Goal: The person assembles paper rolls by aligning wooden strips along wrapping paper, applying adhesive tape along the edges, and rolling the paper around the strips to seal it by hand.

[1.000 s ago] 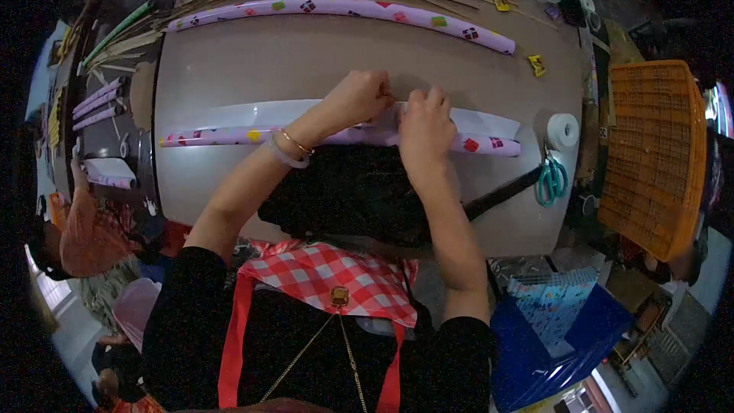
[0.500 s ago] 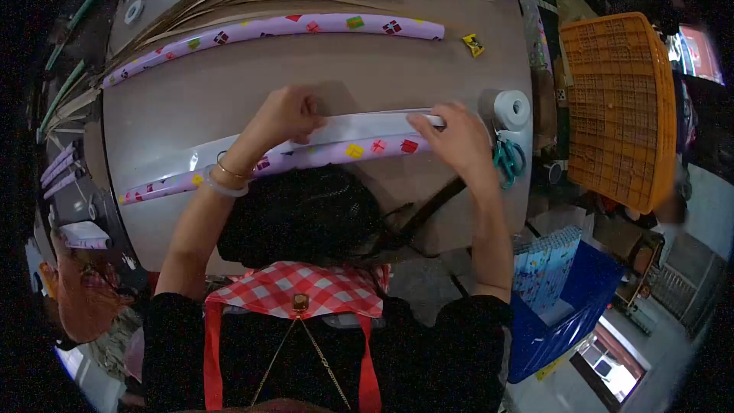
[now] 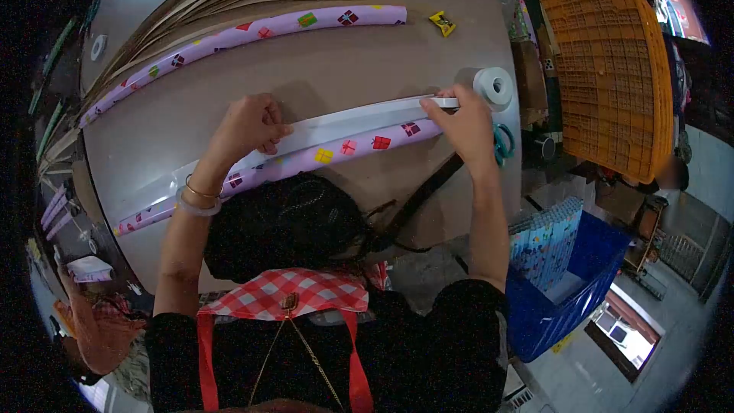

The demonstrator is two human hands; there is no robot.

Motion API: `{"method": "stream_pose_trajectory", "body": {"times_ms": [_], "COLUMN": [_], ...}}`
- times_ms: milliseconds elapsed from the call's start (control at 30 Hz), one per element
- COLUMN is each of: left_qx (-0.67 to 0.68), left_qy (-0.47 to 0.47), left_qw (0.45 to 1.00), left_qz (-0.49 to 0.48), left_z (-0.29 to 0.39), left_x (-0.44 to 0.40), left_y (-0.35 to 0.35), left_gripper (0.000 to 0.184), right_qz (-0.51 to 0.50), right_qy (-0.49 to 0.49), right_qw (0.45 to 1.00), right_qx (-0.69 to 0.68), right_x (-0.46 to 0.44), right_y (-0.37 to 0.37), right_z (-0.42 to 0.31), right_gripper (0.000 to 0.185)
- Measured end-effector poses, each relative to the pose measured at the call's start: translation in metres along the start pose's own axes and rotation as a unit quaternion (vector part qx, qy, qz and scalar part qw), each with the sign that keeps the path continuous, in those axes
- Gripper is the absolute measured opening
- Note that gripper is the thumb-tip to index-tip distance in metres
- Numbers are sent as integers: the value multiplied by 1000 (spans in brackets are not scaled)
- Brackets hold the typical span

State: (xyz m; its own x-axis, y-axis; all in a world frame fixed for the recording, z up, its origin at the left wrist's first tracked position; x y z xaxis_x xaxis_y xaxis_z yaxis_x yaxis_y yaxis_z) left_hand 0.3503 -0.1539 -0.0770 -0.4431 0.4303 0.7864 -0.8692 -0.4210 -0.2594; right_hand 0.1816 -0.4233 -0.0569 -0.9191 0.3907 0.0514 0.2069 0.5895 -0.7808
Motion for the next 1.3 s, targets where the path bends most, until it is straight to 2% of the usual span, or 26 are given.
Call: {"method": "stream_pose_trajectory", "body": {"times_ms": [100, 400, 700, 900, 1000, 1067, 1100, 1167, 1300], "left_qx": [3, 4, 7, -1, 2, -50, -52, -188, -273], "left_qy": [-13, -8, 7, -1, 17, 68, 68, 162, 218], "left_qw": [1000, 1000, 1000, 1000, 1000, 994, 994, 950, 913], "left_qz": [9, -7, -5, -4, 8, 65, 64, 187, 212], "left_z": [-1, -1, -3, -6, -6, -3, -6, -11, -5], "left_x": [1, 0, -1, -2, 0, 5, 5, 5, 10], "left_y": [-1, -1, -1, 0, 2, 2, 5, 9, 9], "left_gripper": [20, 20, 20, 21, 21, 23, 23, 26, 29], "right_qz": [40, 62, 86, 62, 53, 48, 42, 43, 43], "right_qy": [-18, -40, -75, -41, -40, -37, -34, -35, -21], "right_qw": [998, 985, 979, 982, 980, 981, 982, 983, 983], "right_qx": [43, 155, 168, 175, 186, 182, 179, 175, 179], "right_x": [-1, -1, -1, -1, -2, -3, -3, -3, -3], "right_y": [6, 14, 19, 21, 20, 19, 19, 19, 19], "right_z": [-5, -7, -6, -5, -7, -7, -7, -7, -12], "right_gripper": [33, 34, 33, 32, 32, 32, 32, 32, 33]}}
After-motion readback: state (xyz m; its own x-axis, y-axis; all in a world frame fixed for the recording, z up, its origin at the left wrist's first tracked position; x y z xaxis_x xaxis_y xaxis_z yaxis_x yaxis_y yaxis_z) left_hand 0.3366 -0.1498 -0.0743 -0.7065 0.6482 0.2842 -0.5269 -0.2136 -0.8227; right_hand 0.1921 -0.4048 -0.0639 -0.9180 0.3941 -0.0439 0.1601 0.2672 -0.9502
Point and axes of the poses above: each hand's wrist, its own x-axis away from the middle knuckle, its own y-axis out of the palm, z = x × y, the point moved 2 cm from there along -x, towards the middle knuckle, and after that the axes turned 14 degrees about -y, right-handed, at the moved point
